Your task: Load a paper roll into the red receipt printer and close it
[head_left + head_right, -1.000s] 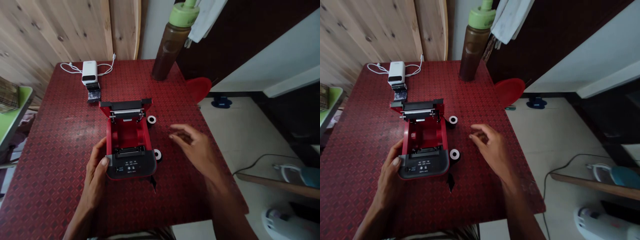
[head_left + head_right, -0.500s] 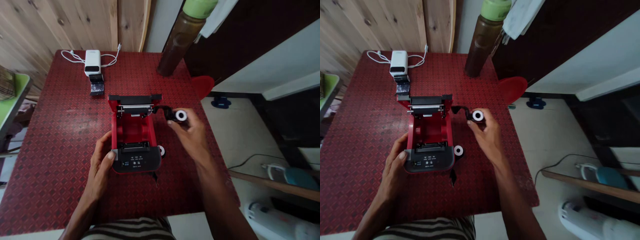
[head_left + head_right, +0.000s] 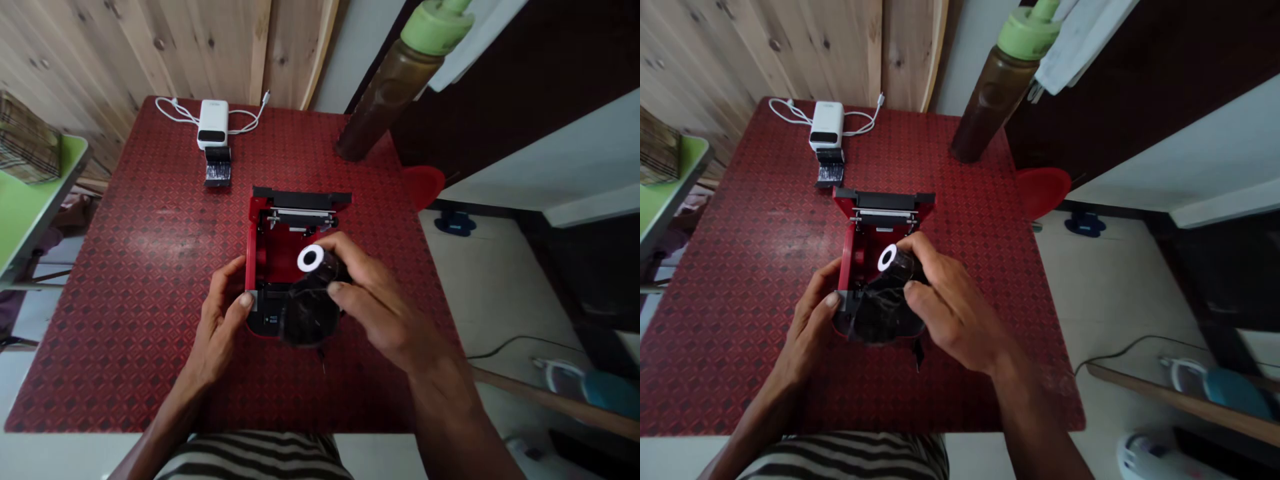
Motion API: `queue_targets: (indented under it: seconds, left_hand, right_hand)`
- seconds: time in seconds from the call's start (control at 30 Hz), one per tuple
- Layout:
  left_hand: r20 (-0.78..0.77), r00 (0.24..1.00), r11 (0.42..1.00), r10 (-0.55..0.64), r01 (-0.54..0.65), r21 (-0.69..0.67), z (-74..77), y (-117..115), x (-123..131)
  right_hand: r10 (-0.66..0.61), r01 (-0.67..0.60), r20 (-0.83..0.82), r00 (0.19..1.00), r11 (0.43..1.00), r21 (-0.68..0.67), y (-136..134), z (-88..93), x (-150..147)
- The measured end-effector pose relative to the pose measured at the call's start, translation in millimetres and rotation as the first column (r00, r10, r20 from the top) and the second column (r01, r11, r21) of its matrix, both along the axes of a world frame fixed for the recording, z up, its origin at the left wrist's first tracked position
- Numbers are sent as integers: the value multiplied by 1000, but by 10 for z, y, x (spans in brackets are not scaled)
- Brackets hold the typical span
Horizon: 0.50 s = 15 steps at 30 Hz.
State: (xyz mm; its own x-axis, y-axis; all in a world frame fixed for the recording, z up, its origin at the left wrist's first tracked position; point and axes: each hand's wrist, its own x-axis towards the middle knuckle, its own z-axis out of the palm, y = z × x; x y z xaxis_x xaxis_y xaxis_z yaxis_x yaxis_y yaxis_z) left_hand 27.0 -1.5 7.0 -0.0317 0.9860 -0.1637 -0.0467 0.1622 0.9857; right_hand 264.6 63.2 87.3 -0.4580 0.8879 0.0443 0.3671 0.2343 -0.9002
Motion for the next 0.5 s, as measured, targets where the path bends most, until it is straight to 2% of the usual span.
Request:
queue_targets:
  seconds: [0.17, 0.33, 0.43, 0.5]
  left_hand:
    - [5, 1000, 1000, -1, 1, -26, 19, -5, 3]
    - [22, 1000, 1000, -1, 2, -23, 15, -1, -3]
    - [17, 1000, 1000, 2, -2, -16, 19, 3, 1]
    - [14, 1000, 1000, 4, -4, -20, 25, 2, 3]
  right_hand:
    - [-75, 27, 277, 958, 985, 173, -36, -93, -180]
    - [-89, -87, 458, 884, 933, 350, -35, -96, -279]
    - [-107, -120, 511, 853, 912, 391, 15, -94, -360]
    - [-117, -114, 540, 834, 920, 375, 48, -95, -413]
